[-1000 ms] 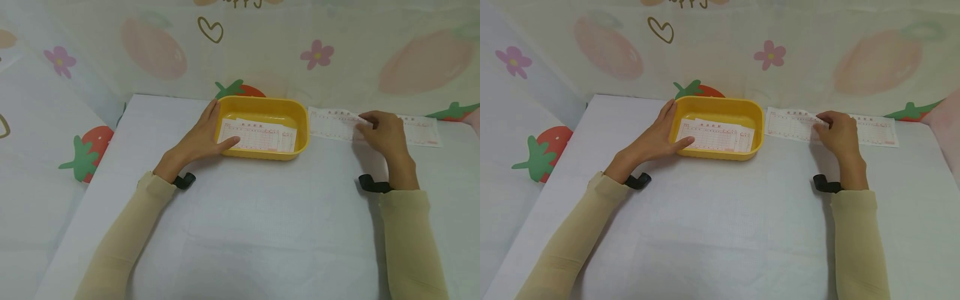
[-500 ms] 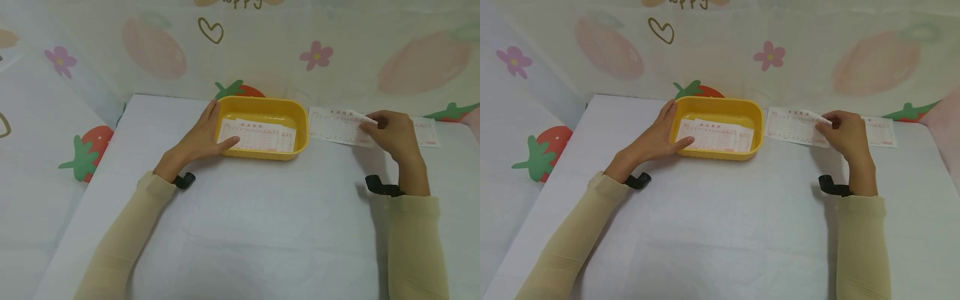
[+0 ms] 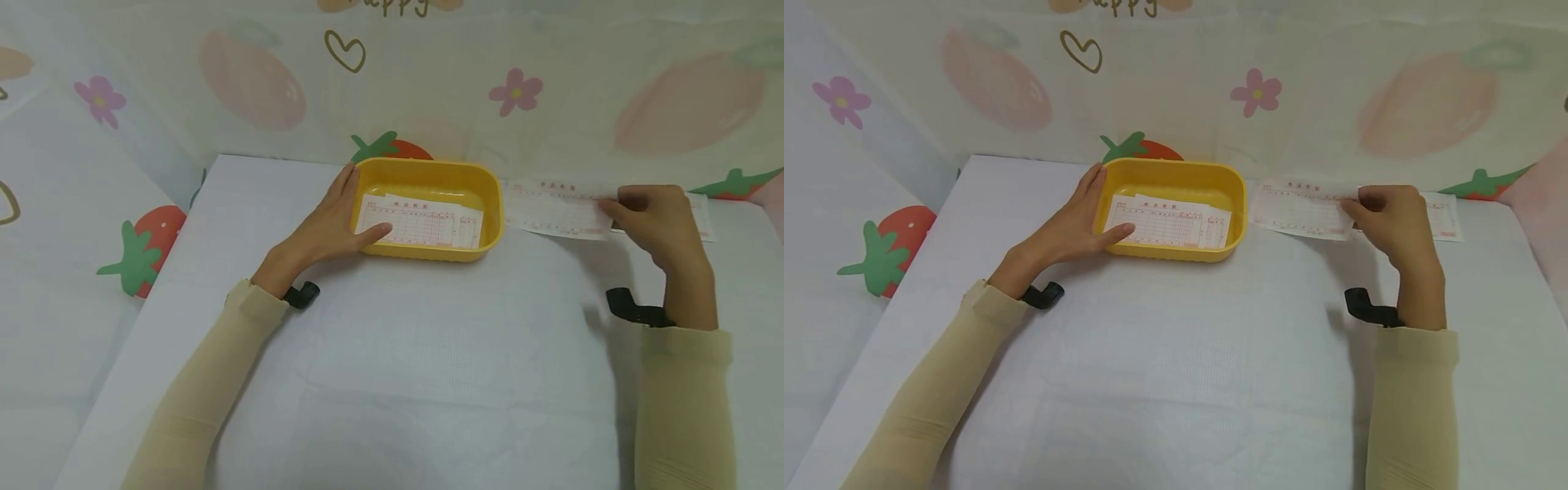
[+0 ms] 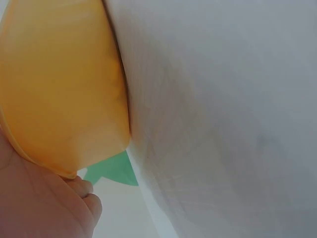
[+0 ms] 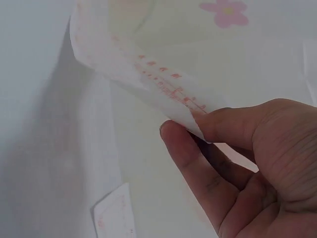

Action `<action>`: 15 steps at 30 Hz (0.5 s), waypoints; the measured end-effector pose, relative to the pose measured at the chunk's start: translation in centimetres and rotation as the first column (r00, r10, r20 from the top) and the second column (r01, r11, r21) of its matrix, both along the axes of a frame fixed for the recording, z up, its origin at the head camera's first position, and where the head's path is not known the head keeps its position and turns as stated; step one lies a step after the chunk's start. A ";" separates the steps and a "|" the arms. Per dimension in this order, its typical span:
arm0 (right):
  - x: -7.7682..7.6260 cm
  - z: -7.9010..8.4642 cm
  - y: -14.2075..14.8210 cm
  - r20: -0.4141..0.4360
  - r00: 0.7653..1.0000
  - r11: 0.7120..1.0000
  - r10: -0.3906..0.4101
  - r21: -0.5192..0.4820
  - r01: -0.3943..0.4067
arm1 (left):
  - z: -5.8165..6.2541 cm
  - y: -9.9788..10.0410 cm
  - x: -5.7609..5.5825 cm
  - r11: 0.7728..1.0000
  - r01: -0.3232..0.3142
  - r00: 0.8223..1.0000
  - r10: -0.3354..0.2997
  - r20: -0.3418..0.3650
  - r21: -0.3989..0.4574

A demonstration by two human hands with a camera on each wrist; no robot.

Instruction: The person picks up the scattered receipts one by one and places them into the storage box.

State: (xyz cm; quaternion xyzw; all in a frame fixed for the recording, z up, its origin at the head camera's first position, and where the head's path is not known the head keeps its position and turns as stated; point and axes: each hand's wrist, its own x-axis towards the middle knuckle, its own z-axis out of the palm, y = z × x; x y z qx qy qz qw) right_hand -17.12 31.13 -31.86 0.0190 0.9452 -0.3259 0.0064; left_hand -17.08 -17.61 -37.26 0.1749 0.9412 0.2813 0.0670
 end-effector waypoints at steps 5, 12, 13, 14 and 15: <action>0.5 0.9 0.3 -0.030 0.999 0.999 -0.037 -0.039 0.036 | 0.0 0.0 0.0 1.000 -0.003 1.000 0.003 0.004 -0.005; 1.1 2.6 0.3 -0.067 0.984 0.967 -0.164 -0.205 0.148 | 0.0 0.0 0.1 1.000 0.000 1.000 0.000 -0.008 -0.002; 1.3 3.0 0.2 -0.064 0.981 0.958 -0.184 -0.233 0.165 | 0.0 0.0 0.1 1.000 -0.001 1.000 0.001 -0.009 -0.002; 1.4 3.2 0.1 -0.070 0.977 0.950 -0.199 -0.260 0.175 | 0.0 0.0 0.1 1.000 -0.002 1.000 0.002 -0.009 -0.002; 1.4 3.5 -0.1 -0.080 0.973 0.938 -0.215 -0.293 0.184 | -0.1 -0.1 0.1 1.000 -0.003 1.000 0.003 -0.008 -0.002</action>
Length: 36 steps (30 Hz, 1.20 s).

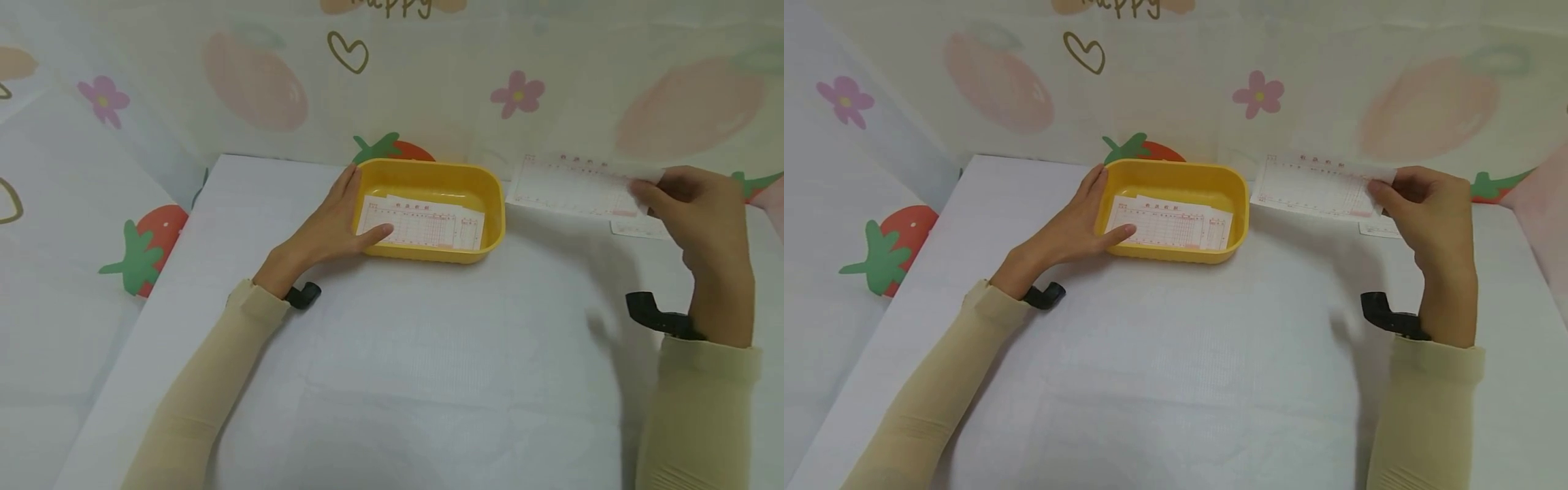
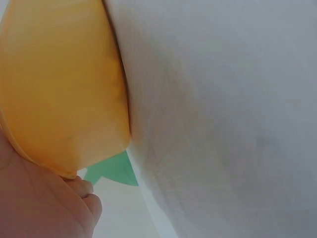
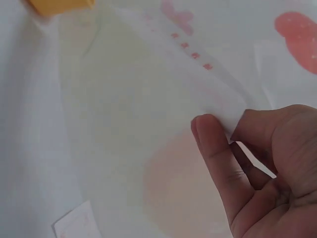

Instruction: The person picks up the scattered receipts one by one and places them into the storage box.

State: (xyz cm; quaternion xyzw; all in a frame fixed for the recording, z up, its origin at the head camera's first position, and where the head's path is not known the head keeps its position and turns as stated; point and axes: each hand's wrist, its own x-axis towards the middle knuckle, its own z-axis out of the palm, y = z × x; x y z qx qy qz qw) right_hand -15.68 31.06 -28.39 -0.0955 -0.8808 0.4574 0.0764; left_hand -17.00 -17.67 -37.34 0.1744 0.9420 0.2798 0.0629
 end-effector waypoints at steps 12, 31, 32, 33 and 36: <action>0.1 0.0 -2.7 -0.144 0.983 0.910 0.115 -0.381 -0.163 | -0.1 0.1 -0.1 1.000 -0.004 1.000 0.005 0.007 -0.020; -1.0 -3.4 -11.7 0.044 0.936 0.936 0.350 0.019 -0.351 | -0.3 -0.5 0.4 0.999 -0.011 1.000 0.011 0.006 -0.036; -1.0 -3.6 -12.3 0.042 0.933 0.933 0.358 0.014 -0.359 | -0.2 -0.6 0.4 0.999 -0.014 1.000 0.014 0.001 -0.037; -1.1 -3.7 -12.9 0.042 0.930 0.931 0.365 0.015 -0.366 | -0.2 -0.7 0.5 0.999 -0.016 1.000 0.016 -0.005 -0.036; -1.2 -3.9 -14.3 0.036 0.928 0.927 0.372 0.030 -0.373 | -0.1 -0.8 0.6 0.999 -0.020 1.000 0.020 -0.009 -0.030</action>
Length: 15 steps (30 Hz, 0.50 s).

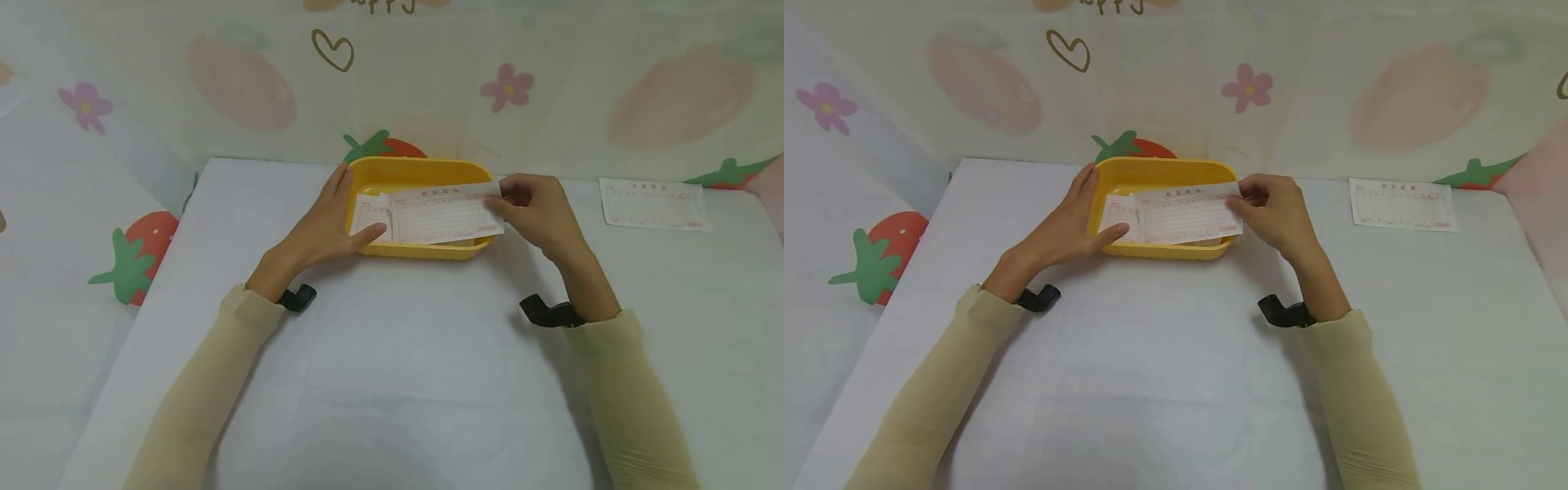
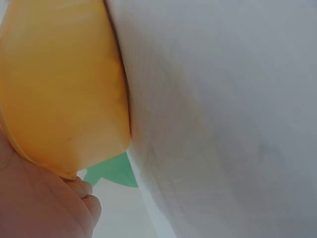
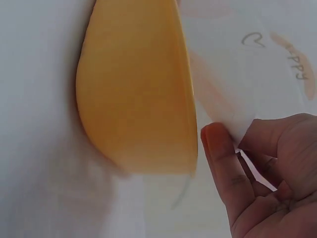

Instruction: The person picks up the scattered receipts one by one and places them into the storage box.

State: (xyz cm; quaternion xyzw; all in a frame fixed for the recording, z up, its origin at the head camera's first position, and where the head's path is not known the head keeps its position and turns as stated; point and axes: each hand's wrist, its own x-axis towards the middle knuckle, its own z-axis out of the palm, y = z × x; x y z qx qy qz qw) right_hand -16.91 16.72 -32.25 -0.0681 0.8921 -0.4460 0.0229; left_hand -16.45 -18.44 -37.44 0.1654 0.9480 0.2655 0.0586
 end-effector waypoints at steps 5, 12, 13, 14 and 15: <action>-0.1 -0.1 -2.1 -0.028 0.999 1.000 0.029 -0.005 -0.030 | 0.1 -0.1 0.0 1.000 0.004 1.000 -0.003 0.011 -0.004; 0.2 -0.3 -3.4 -0.025 0.997 0.998 0.068 0.004 -0.068 | 0.1 -0.1 0.2 1.000 0.009 1.000 -0.009 0.030 0.000; 0.3 -0.4 -3.4 -0.018 0.997 0.998 0.070 0.012 -0.070 | 0.1 -0.1 0.2 1.000 0.007 0.999 -0.007 0.031 0.002; 0.4 -0.4 -3.4 -0.011 0.997 0.997 0.072 0.019 -0.072 | 0.0 -0.1 0.3 1.000 0.006 0.999 -0.007 0.033 0.003; 0.4 -0.4 -3.3 -0.008 0.997 0.997 0.075 0.022 -0.074 | 0.0 -0.1 0.3 1.000 0.005 0.999 -0.005 0.035 0.003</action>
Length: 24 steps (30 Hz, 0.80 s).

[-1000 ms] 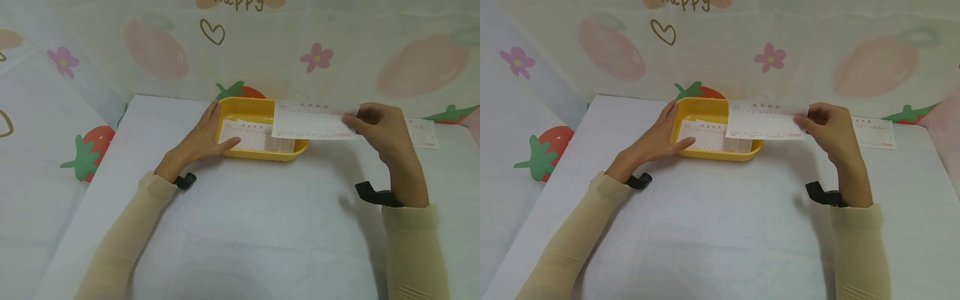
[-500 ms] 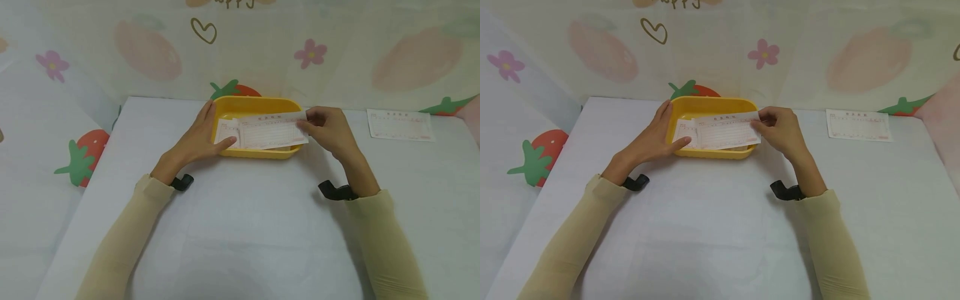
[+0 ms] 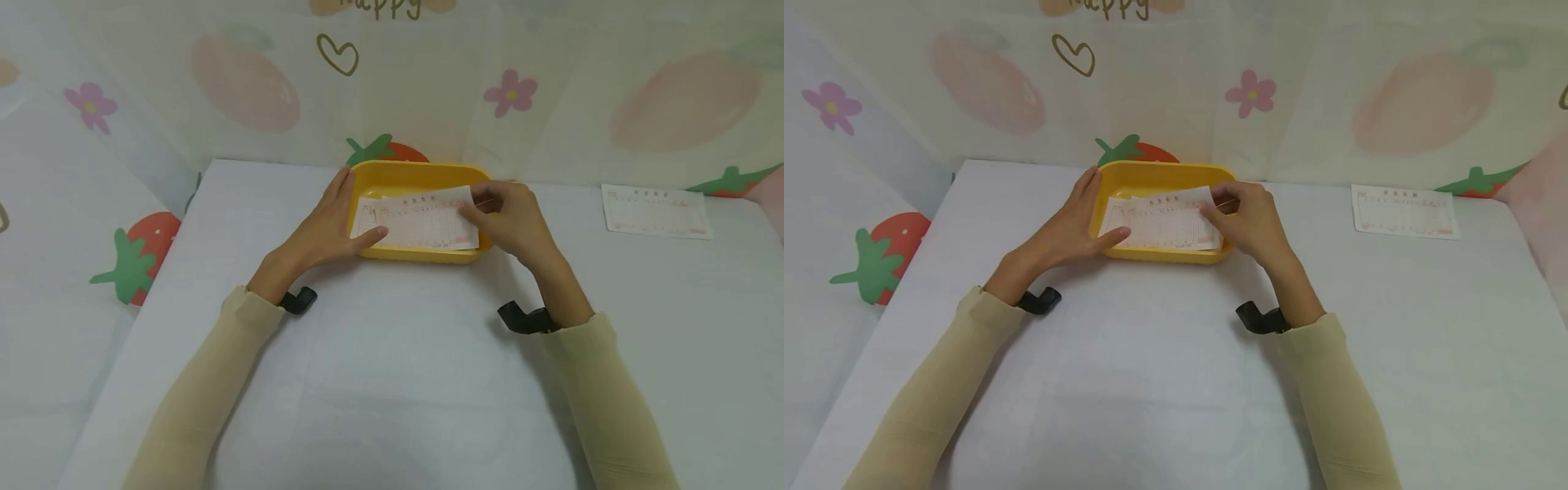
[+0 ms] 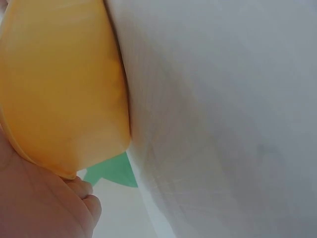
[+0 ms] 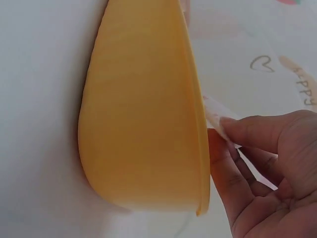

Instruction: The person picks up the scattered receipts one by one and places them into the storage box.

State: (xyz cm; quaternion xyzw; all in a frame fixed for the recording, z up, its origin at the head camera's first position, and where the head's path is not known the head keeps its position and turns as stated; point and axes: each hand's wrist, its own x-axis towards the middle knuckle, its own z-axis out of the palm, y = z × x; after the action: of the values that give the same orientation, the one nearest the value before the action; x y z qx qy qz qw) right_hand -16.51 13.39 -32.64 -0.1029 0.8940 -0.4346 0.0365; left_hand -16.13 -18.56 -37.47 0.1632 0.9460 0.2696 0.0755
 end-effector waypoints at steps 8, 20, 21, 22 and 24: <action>0.1 0.2 1.3 -0.114 0.993 1.000 -0.013 0.003 0.014 | -0.1 -0.1 0.2 1.000 -0.005 1.000 0.005 0.003 0.002; 0.5 0.4 4.3 -0.133 0.987 0.995 -0.084 0.046 0.091 | -0.3 -0.1 0.0 1.000 -0.009 1.000 0.009 -0.007 0.005; 0.5 0.4 4.6 -0.135 0.987 0.994 -0.085 0.049 0.093 | -0.3 -0.1 0.0 1.000 -0.009 1.000 0.009 -0.008 0.005; 0.6 0.3 4.9 -0.136 0.987 0.994 -0.088 0.051 0.095 | -0.3 -0.1 0.0 1.000 -0.010 1.000 0.010 -0.007 0.004; 0.7 0.2 5.5 -0.137 0.986 0.993 -0.095 0.058 0.103 | -0.3 -0.1 0.0 1.000 -0.008 1.000 0.008 -0.008 0.006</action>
State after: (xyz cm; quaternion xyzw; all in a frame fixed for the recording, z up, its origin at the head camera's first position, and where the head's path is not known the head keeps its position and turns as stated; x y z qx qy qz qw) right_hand -15.81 18.92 -32.41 -0.0862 0.9119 -0.3990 -0.0421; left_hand -16.14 -18.67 -37.73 0.1608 0.9462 0.2721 0.0700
